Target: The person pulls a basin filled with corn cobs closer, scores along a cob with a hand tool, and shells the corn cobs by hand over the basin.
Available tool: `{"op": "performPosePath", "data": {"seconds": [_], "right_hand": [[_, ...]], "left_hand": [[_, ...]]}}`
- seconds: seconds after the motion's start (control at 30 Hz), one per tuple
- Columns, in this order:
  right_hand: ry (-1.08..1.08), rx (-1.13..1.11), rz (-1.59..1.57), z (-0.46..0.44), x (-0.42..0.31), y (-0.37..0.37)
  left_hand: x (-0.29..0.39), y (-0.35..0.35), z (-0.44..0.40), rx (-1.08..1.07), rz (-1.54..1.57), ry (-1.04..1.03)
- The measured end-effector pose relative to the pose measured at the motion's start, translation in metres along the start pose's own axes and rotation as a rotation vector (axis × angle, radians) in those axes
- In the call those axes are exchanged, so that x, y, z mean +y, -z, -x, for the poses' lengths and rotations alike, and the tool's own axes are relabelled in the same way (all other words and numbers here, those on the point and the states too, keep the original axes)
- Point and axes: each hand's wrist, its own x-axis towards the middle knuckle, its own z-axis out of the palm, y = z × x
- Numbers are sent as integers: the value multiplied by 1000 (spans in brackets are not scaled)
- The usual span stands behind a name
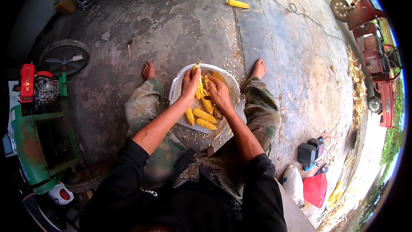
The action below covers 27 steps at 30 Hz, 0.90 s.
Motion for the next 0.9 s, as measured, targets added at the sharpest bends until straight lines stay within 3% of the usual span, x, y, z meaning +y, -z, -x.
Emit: {"op": "performPosePath", "data": {"seconds": [0.07,0.2,0.27,0.4,0.5,0.7,0.9], "right_hand": [[62,-35,240,-5,12,6],[187,16,321,-10,19,3],[-35,10,0,1,-5,-1],[-68,-33,154,17,-35,-14],[-23,-21,184,28,-40,-28],[163,-21,359,25,-40,-23],[168,-137,357,20,-25,-18]], "left_hand": [[1,1,-2,-7,42,28],[19,9,0,-167,236,214],[24,7,0,-132,387,341],[33,8,3,-175,485,434],[32,1,5,-85,412,305],[40,-4,15,-57,352,255],[17,-9,7,59,112,115]]}}
